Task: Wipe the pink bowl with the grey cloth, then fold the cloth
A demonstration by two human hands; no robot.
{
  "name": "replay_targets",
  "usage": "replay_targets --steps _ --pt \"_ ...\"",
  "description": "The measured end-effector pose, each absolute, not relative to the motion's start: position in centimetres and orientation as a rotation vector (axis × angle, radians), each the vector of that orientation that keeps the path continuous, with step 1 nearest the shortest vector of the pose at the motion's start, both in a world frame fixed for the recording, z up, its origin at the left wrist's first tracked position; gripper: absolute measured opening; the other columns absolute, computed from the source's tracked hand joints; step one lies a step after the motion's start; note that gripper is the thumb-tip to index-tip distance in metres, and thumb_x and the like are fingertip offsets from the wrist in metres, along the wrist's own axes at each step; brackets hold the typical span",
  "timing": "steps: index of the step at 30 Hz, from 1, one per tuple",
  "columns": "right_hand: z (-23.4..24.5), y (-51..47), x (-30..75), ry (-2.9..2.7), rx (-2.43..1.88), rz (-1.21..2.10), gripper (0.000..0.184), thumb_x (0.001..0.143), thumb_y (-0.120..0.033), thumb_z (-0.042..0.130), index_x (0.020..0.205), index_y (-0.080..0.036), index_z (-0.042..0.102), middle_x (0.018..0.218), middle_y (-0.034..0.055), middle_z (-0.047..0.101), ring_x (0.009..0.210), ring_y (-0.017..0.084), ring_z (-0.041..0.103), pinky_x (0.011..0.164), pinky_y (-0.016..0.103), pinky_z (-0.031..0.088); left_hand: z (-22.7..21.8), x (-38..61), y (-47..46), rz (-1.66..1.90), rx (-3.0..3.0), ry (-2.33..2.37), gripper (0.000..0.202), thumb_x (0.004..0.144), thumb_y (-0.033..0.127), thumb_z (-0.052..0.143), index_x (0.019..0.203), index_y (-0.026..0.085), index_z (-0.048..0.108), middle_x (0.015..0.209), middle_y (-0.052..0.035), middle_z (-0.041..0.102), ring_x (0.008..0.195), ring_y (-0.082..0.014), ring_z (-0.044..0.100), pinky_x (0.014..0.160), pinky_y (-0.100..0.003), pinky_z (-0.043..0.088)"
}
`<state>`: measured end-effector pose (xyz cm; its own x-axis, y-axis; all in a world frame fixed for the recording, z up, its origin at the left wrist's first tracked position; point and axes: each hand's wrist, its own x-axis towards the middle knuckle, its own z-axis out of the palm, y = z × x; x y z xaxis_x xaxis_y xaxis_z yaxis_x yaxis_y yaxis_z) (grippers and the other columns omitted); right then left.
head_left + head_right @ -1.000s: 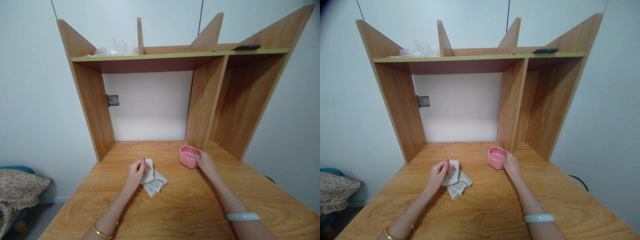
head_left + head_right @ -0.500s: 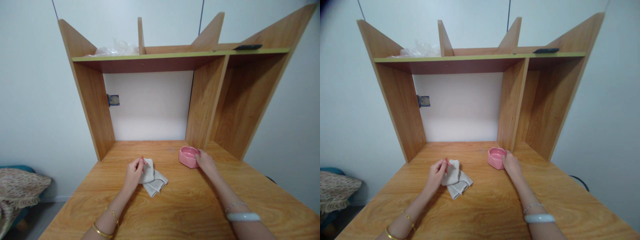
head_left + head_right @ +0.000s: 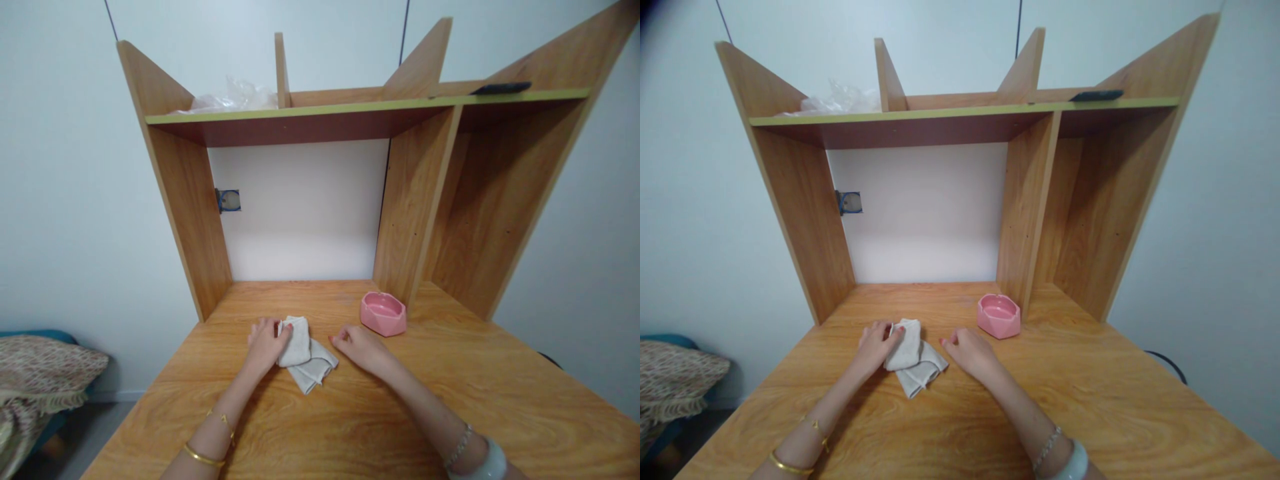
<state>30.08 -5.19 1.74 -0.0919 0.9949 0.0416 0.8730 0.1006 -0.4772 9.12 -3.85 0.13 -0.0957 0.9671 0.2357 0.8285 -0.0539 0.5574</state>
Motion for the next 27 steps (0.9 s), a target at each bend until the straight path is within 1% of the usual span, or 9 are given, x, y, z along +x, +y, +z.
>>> replay_targets --steps 3,6,8,10,13,18,23,25,27 --pt "0.9 -5.3 29.6 -2.023 -1.726 0.735 0.027 0.07 -0.041 0.053 0.072 -0.015 0.061 0.065 0.0015 0.062 0.058 0.012 0.051 0.048 0.021 0.028 -0.4 9.3 -3.6 0.892 1.921 1.912 0.031 0.071 0.037 0.05 0.089 0.014 0.059 0.095 -0.0116 0.057 0.095 -0.0285 0.048 0.082 -0.039 0.033" --pt "0.2 -5.1 29.2 -2.02 -1.595 0.992 0.016 0.065 -0.031 0.057 0.063 -0.015 0.058 0.051 -0.0044 0.051 0.048 0.008 0.042 0.044 0.02 0.022 -1.0 9.3 -3.1 0.978 1.897 1.821 0.024 0.069 0.032 0.052 0.083 0.014 0.059 0.087 -0.0104 0.059 0.088 -0.0264 0.051 0.078 -0.038 0.035" --pt "0.0 -5.1 29.0 -2.025 -1.556 1.078 0.008 0.061 -0.022 0.058 0.058 -0.015 0.056 0.046 -0.0064 0.046 0.046 0.007 0.038 0.043 0.02 0.021 -1.2 9.3 -2.8 1.01 1.89 1.775 0.02 0.07 0.03 0.049 0.082 0.015 0.056 0.083 -0.0074 0.059 0.081 -0.0223 0.053 0.074 -0.033 0.038" --pt "0.1 -5.0 29.1 -2.018 -1.54 1.107 0.004 0.057 -0.015 0.057 0.058 -0.015 0.054 0.047 -0.0068 0.047 0.047 0.007 0.04 0.044 0.019 0.023 -1.0 9.2 -2.7 1.127 1.846 1.663 0.018 0.072 0.03 0.047 0.083 0.016 0.053 0.078 -0.0042 0.058 0.075 -0.0184 0.054 0.069 -0.029 0.04" --pt "0.7 -5.0 29.8 -1.994 -1.498 1.137 0.007 0.057 -0.013 0.055 0.063 -0.016 0.052 0.053 -0.0061 0.051 0.052 0.007 0.045 0.047 0.018 0.028 -0.1 8.8 -2.9 1.415 1.706 1.442 0.018 0.072 0.032 0.048 0.083 0.018 0.049 0.074 -0.0009 0.055 0.069 -0.0155 0.052 0.065 -0.027 0.041" --pt "2.2 -4.8 31.8 -1.845 -1.405 1.291 0.009 0.06 -0.015 0.051 0.067 -0.018 0.047 0.054 -0.0063 0.051 0.051 0.008 0.048 0.048 0.018 0.033 1.3 8.3 -3.5 1.739 1.566 1.314 0.017 0.072 0.031 0.05 0.086 0.02 0.048 0.078 0.0005 0.052 0.073 -0.0142 0.05 0.067 -0.026 0.04" --pt "2.7 -4.3 33.4 -1.628 -1.37 1.344 0.01 0.061 -0.016 0.05 0.07 -0.018 0.045 0.058 -0.0047 0.054 0.056 0.009 0.053 0.052 0.019 0.04 1.3 7.7 -3.0 1.886 1.471 1.349 0.017 0.071 0.029 0.051 0.084 0.02 0.044 0.077 0.0019 0.049 0.071 -0.0131 0.049 0.066 -0.025 0.04" --pt "2.8 -4.1 33.9 -1.607 -1.392 1.286 0.008 0.063 -0.016 0.048 0.07 -0.018 0.044 0.057 -0.0044 0.054 0.054 0.009 0.053 0.051 0.018 0.04 1.1 7.4 -2.8 1.888 1.456 1.376 0.023 0.07 0.028 0.051 0.089 0.02 0.042 0.077 0.0021 0.048 0.071 -0.0129 0.05 0.064 -0.024 0.041" --pt "2.9 -3.8 34.1 -1.633 -1.45 1.197 0.007 0.064 -0.015 0.045 0.07 -0.019 0.044 0.056 -0.0043 0.053 0.052 0.008 0.052 0.049 0.018 0.039 0.9 7.2 -2.7 1.826 1.503 1.438 0.033 0.07 0.027 0.051 0.1 0.02 0.038 0.074 0.0031 0.046 0.067 -0.0131 0.049 0.062 -0.025 0.041"
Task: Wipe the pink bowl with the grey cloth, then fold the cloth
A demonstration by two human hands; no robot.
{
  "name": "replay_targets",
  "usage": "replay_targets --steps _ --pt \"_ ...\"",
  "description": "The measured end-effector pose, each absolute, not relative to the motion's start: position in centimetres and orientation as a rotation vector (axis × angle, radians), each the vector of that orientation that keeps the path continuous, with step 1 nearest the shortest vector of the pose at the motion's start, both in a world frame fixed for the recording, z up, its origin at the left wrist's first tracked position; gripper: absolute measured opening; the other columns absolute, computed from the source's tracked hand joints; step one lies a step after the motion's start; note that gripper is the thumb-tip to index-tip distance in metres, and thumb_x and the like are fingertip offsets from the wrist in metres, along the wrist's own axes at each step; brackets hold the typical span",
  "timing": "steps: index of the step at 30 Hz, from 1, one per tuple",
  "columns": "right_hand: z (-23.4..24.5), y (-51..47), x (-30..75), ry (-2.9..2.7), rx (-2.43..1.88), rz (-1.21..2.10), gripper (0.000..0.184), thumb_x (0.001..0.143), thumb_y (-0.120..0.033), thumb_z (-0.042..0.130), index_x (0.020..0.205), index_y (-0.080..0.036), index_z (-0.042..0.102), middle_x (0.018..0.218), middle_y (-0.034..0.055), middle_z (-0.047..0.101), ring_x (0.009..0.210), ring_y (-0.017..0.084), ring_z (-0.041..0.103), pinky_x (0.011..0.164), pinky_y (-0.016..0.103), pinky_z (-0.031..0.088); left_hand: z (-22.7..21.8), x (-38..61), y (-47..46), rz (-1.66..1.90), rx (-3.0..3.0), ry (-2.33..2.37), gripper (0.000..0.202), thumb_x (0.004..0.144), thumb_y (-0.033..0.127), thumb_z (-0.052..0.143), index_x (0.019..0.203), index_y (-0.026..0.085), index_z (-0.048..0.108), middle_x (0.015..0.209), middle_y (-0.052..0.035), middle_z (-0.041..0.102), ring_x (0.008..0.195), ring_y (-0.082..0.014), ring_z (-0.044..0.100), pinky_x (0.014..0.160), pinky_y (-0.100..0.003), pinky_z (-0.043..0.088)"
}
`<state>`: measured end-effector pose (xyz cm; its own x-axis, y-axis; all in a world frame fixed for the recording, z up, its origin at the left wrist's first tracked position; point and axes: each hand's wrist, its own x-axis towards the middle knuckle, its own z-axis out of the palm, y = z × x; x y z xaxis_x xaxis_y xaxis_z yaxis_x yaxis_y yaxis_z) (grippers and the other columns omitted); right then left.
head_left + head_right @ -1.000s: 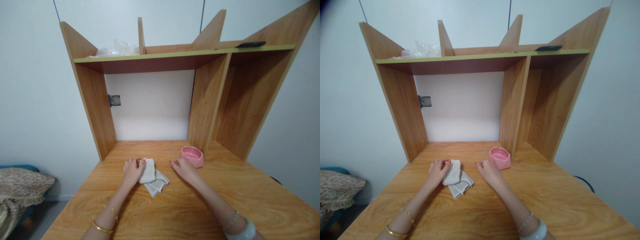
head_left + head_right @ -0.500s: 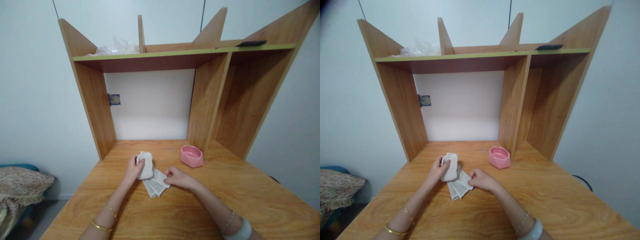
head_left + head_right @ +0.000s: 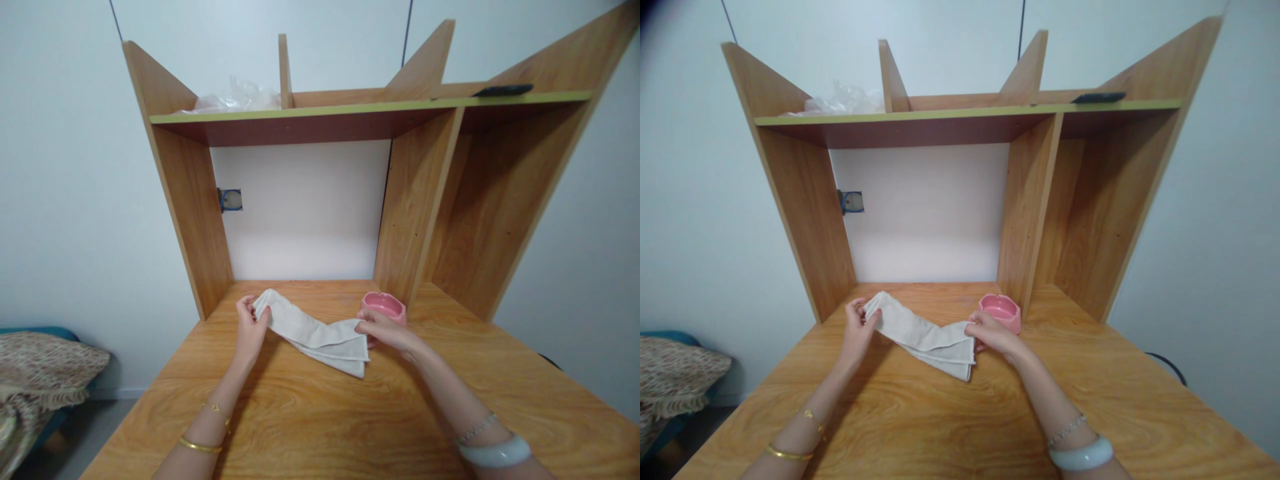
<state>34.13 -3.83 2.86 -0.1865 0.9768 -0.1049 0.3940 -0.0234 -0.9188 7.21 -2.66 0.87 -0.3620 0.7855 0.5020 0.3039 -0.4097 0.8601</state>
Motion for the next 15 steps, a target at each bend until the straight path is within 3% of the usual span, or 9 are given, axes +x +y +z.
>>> replay_targets --steps 5,9,12,15 --pt "2.9 -3.4 34.1 -1.804 -1.669 0.857 0.006 0.065 -0.013 0.042 0.068 -0.019 0.041 0.053 -0.0044 0.05 0.049 0.009 0.048 0.045 0.019 0.033 1.0 7.0 -3.0 1.474 1.762 1.861 0.05 0.072 0.025 0.044 0.118 0.016 0.031 0.066 0.0029 0.045 0.065 -0.0177 0.051 0.065 -0.03 0.04" --pt "2.4 -3.1 34.0 -1.837 -1.726 0.694 0.009 0.063 -0.015 0.047 0.069 -0.019 0.041 0.061 -0.0033 0.05 0.057 0.01 0.047 0.049 0.019 0.031 1.5 6.8 -3.5 1.098 1.827 2.227 0.052 0.073 0.026 0.042 0.122 0.014 0.028 0.087 -0.0079 0.055 0.089 -0.0265 0.054 0.076 -0.038 0.038" --pt "2.0 -3.0 34.1 -1.89 -1.753 0.592 0.01 0.062 -0.016 0.049 0.07 -0.018 0.044 0.063 -0.0024 0.051 0.06 0.011 0.047 0.051 0.02 0.03 1.4 6.6 -3.8 0.84 1.849 2.395 0.058 0.073 0.028 0.043 0.125 0.01 0.025 0.097 -0.0148 0.056 0.098 -0.0309 0.051 0.08 -0.041 0.034" --pt "1.8 -3.0 34.1 -1.949 -1.745 0.513 0.012 0.06 -0.014 0.049 0.073 -0.016 0.049 0.068 0.0 0.054 0.065 0.013 0.049 0.055 0.021 0.032 1.0 6.6 -3.9 0.688 1.951 2.48 0.057 0.07 0.026 0.045 0.123 0.008 0.032 0.106 -0.0184 0.052 0.103 -0.0328 0.045 0.082 -0.041 0.032"
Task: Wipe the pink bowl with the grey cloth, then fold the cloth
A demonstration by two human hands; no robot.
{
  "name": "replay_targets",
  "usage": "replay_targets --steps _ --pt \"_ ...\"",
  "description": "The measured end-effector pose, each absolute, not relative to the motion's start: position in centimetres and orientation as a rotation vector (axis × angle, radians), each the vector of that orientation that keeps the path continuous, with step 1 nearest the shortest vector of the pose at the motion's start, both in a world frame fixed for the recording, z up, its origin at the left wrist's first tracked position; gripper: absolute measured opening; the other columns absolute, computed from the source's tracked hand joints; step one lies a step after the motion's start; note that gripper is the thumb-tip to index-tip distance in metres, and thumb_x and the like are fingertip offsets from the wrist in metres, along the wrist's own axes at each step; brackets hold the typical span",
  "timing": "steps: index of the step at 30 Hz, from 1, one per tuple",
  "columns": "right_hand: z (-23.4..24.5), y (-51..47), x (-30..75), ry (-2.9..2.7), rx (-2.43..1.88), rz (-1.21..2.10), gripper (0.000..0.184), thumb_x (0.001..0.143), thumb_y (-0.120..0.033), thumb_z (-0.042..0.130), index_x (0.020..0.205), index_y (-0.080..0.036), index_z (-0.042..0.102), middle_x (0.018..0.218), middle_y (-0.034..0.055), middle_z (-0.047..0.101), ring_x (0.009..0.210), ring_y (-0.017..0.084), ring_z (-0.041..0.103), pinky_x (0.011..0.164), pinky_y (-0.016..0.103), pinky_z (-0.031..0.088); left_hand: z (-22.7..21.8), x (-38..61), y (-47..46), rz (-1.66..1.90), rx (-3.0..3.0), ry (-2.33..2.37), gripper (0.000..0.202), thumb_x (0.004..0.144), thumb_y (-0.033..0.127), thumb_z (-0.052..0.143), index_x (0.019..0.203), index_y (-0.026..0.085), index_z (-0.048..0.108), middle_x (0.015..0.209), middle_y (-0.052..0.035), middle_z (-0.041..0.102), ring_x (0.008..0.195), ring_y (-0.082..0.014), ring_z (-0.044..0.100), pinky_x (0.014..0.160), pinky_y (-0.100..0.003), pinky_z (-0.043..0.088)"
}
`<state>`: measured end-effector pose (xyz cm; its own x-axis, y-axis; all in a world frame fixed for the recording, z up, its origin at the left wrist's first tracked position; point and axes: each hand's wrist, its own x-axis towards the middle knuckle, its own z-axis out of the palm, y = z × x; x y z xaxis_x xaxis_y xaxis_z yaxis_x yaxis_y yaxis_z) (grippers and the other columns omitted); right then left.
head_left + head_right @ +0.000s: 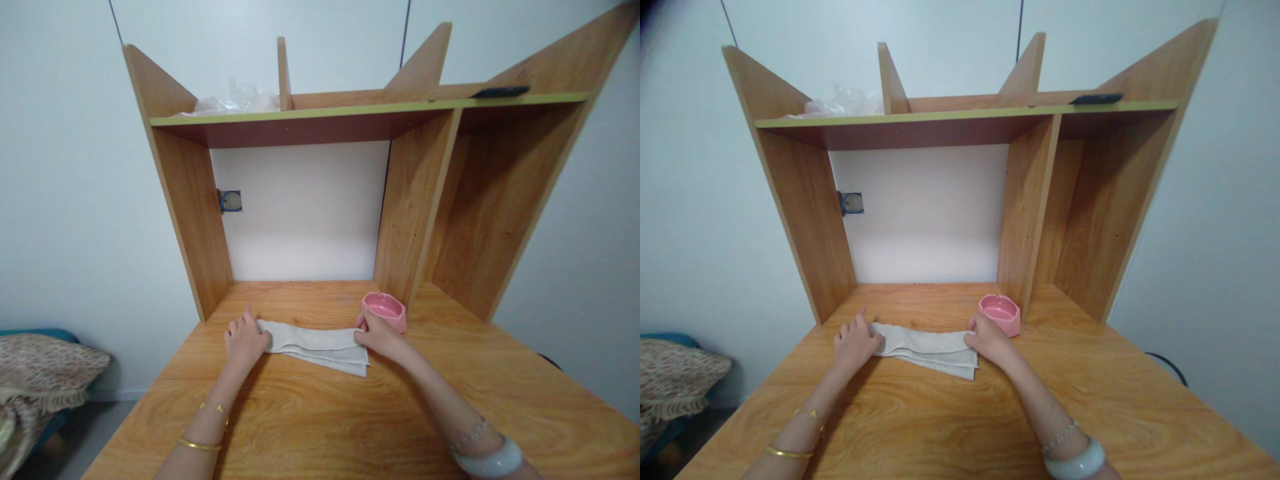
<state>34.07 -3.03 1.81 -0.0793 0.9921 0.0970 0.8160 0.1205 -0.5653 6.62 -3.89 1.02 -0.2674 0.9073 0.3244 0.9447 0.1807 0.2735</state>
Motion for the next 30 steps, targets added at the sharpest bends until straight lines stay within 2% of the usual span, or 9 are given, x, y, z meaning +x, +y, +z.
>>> replay_targets --steps 2,5,10,15,20,26,30 --pt "1.9 -3.1 34.0 -2.001 -1.719 0.446 0.015 0.06 -0.013 0.049 0.074 -0.016 0.052 0.075 0.0026 0.057 0.073 0.015 0.051 0.062 0.022 0.034 0.9 6.7 -3.9 -0.628 -1.881 -2.243 0.049 0.069 0.023 0.045 0.116 0.012 0.041 0.109 -0.0168 0.05 0.104 -0.0317 0.043 0.083 -0.04 0.031" --pt "2.3 -3.6 33.9 -2.159 -1.669 0.299 0.015 0.061 -0.015 0.051 0.075 -0.016 0.058 0.084 0.0049 0.06 0.085 0.018 0.051 0.073 0.024 0.034 0.9 7.0 -3.9 -0.727 -2.095 -2.038 0.033 0.071 0.019 0.042 0.103 0.018 0.05 0.105 -0.0099 0.051 0.099 -0.0263 0.044 0.083 -0.037 0.032" --pt "2.5 -4.3 33.5 -2.352 -1.686 0.164 0.017 0.063 -0.02 0.057 0.078 -0.018 0.063 0.088 0.0069 0.062 0.093 0.022 0.05 0.078 0.027 0.033 1.4 7.7 -4.5 -0.751 -2.594 -1.679 0.021 0.07 0.017 0.043 0.088 0.021 0.053 0.096 -0.0031 0.053 0.094 -0.0204 0.045 0.083 -0.031 0.032" --pt "2.8 -4.5 33.2 -2.406 -1.716 0.056 0.018 0.069 -0.012 0.047 0.073 -0.017 0.064 0.084 0.0089 0.064 0.088 0.022 0.053 0.074 0.028 0.033 1.7 7.9 -5.2 -0.662 -2.731 -1.595 0.025 0.064 0.015 0.046 0.088 0.022 0.053 0.096 -0.0027 0.054 0.092 -0.021 0.045 0.082 -0.031 0.032" --pt "2.9 -4.9 33.3 -2.462 -1.681 0.045 0.017 0.063 -0.02 0.058 0.078 -0.018 0.064 0.089 0.009 0.063 0.091 0.025 0.051 0.076 0.03 0.033 1.9 7.7 -5.3 -0.594 -2.74 -1.642 0.03 0.061 0.013 0.047 0.089 0.022 0.052 0.098 -0.003 0.053 0.093 -0.0215 0.045 0.083 -0.032 0.031" --pt "2.9 -4.7 33.3 -2.433 -1.695 0.025 0.019 0.068 -0.01 0.045 0.072 -0.016 0.062 0.083 0.0095 0.064 0.084 0.021 0.053 0.072 0.028 0.032 1.4 7.4 -4.8 -0.538 -2.729 -1.637 0.024 0.062 0.012 0.046 0.082 0.022 0.052 0.09 -0.0027 0.055 0.087 -0.0198 0.048 0.078 -0.029 0.033" --pt "3.9 -5.0 33.1 -2.36 -1.677 0.021 0.016 0.069 -0.013 0.046 0.075 -0.016 0.06 0.086 0.0091 0.061 0.085 0.02 0.051 0.072 0.027 0.031 1.4 7.4 -4.6 -0.597 -2.684 -1.647 0.021 0.063 0.01 0.044 0.078 0.022 0.053 0.087 -0.0024 0.056 0.087 -0.019 0.049 0.076 -0.028 0.034"
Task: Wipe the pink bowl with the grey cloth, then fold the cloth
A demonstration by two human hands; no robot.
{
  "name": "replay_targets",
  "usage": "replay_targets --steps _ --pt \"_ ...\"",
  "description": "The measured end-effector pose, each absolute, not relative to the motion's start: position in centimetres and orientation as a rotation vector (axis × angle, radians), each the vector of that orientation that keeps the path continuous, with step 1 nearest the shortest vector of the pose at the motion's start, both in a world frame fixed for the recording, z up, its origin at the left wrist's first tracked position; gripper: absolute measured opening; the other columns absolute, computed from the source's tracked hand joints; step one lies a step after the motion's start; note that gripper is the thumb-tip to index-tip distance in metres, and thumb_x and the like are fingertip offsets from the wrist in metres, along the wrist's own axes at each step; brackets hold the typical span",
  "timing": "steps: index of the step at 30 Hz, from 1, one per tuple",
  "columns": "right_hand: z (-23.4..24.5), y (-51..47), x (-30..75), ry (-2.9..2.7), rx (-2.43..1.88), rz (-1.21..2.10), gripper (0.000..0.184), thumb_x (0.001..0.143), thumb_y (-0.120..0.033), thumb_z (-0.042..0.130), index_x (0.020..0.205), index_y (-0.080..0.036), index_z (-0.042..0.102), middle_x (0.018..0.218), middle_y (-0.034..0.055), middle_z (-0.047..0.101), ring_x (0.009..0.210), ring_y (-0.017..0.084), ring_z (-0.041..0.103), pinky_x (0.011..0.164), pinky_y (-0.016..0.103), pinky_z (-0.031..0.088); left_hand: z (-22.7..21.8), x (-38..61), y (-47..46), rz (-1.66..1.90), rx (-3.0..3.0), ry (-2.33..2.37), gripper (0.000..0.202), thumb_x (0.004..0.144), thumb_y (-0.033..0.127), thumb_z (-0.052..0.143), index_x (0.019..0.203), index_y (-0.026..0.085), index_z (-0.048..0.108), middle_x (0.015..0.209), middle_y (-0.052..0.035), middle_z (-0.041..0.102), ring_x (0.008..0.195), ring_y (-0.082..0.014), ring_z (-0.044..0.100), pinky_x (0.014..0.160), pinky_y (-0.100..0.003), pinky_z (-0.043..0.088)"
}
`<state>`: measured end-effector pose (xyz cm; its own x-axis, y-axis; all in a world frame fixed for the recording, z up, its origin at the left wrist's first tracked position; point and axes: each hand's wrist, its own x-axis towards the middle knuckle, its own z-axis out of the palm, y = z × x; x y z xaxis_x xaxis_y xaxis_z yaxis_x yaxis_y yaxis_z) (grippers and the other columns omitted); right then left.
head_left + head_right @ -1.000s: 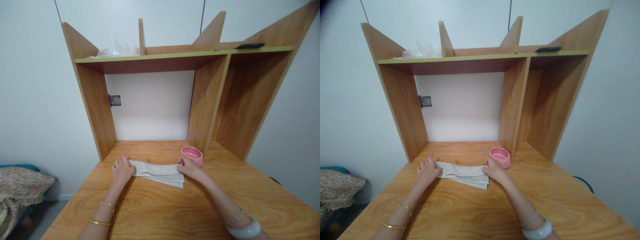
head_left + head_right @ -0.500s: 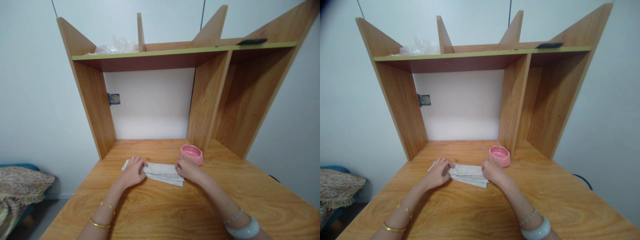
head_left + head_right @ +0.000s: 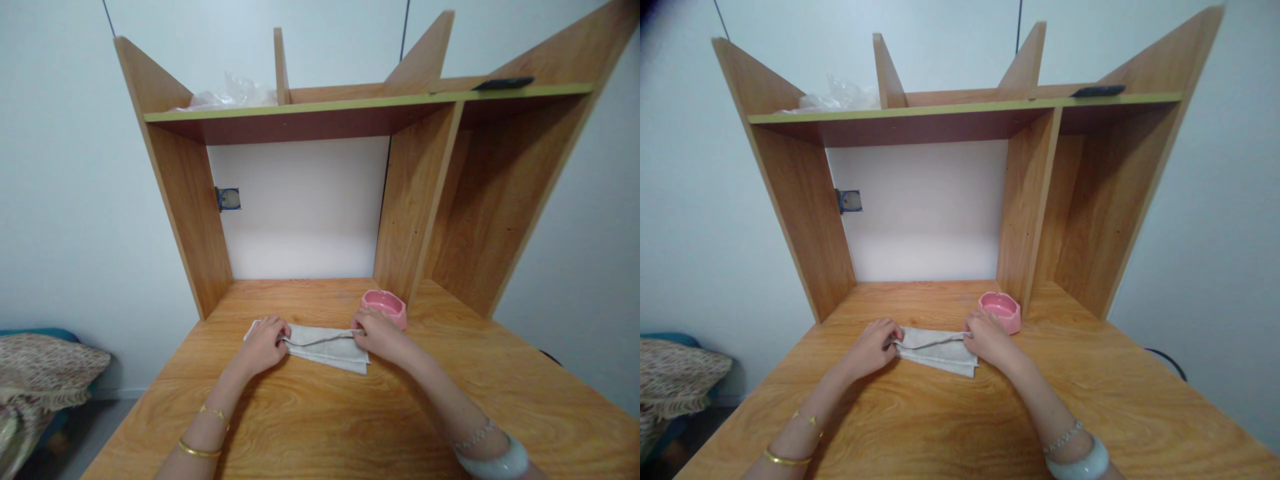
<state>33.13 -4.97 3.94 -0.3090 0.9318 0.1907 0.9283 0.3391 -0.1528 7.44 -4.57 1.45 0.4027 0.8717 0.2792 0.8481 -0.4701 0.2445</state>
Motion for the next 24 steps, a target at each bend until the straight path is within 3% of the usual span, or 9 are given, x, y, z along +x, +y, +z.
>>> replay_targets --steps 9,16,20,24 --pt "4.5 -5.5 32.9 -2.413 -1.55 0.168 0.009 0.064 -0.018 0.051 0.07 -0.019 0.058 0.078 0.0028 0.061 0.081 0.019 0.048 0.073 0.029 0.028 1.9 7.4 -4.6 0.629 2.546 1.716 0.017 0.065 0.01 0.042 0.072 0.021 0.053 0.084 -0.0035 0.056 0.087 -0.0195 0.048 0.075 -0.029 0.033" --pt "3.7 -5.9 32.7 -2.494 -1.489 0.385 0.007 0.061 -0.021 0.057 0.064 -0.018 0.062 0.063 -0.0012 0.059 0.059 0.011 0.046 0.056 0.022 0.028 1.9 7.5 -4.9 0.497 2.561 1.697 0.013 0.064 0.013 0.044 0.066 0.021 0.053 0.076 -0.0026 0.059 0.079 -0.0193 0.051 0.069 -0.027 0.033" --pt "3.8 -5.8 32.7 -2.474 -1.53 0.572 0.03 0.075 -0.037 0.046 0.059 -0.015 0.059 0.053 -0.0005 0.055 0.049 0.009 0.043 0.047 0.021 0.025 2.2 7.5 -4.8 0.464 2.48 1.743 0.016 0.071 0.015 0.041 0.067 0.021 0.055 0.077 -0.0032 0.061 0.076 -0.0181 0.054 0.067 -0.026 0.034" --pt "3.1 -5.0 33.5 -2.3 -1.635 0.426 0.018 0.075 -0.021 0.044 0.078 -0.013 0.06 0.075 0.0053 0.063 0.065 0.013 0.054 0.054 0.021 0.033 2.5 7.0 -4.5 0.589 2.318 2.07 0.022 0.076 0.016 0.036 0.076 0.019 0.057 0.085 -0.0066 0.063 0.08 -0.0184 0.056 0.067 -0.026 0.035"
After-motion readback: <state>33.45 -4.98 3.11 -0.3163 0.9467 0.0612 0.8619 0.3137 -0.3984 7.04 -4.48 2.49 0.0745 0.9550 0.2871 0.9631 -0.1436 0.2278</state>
